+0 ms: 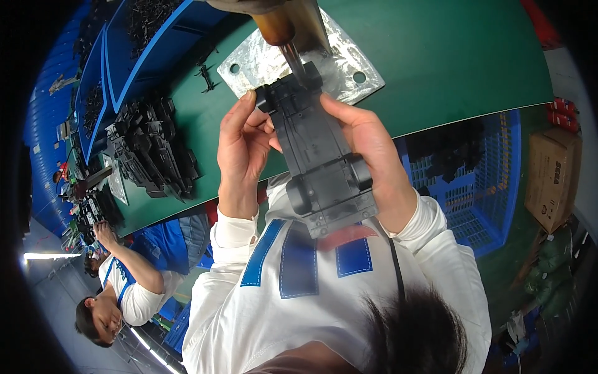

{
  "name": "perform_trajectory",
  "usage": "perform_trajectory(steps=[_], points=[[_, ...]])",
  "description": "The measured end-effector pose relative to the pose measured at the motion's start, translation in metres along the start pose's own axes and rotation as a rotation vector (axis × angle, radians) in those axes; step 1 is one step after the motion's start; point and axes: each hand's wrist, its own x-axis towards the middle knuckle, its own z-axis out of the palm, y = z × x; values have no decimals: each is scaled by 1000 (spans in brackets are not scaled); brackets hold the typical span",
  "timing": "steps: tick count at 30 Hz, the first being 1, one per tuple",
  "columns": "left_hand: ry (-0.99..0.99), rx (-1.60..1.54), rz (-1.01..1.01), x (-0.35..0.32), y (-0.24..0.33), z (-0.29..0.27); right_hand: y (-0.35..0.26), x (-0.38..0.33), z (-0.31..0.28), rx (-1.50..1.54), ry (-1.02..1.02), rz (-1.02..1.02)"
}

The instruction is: Assembling a black toy vehicle chassis using an electric screwdriver and small plastic components.

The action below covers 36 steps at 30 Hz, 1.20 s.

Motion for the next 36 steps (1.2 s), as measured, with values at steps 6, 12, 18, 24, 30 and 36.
perform_trajectory(steps=[6,12,18,24,30,36], points=[[44,-1,-50,3,-9,-7,1,-2,-6,-45,-71,-46],[-12,57,-103,-20,-19,-22,10,-15,-10,-97,116,67],[42,25,49,-49,-5,-25,25,-14,7,-110,63,121],[-81,100,447,-82,37,-37,42,-15,55,-346,-170,22],[86,228,798,-128,63,-34,48,-20,62,-533,-496,19],[-356,88,1136,-135,80,-26,49,-20,62,-628,-756,-111]])
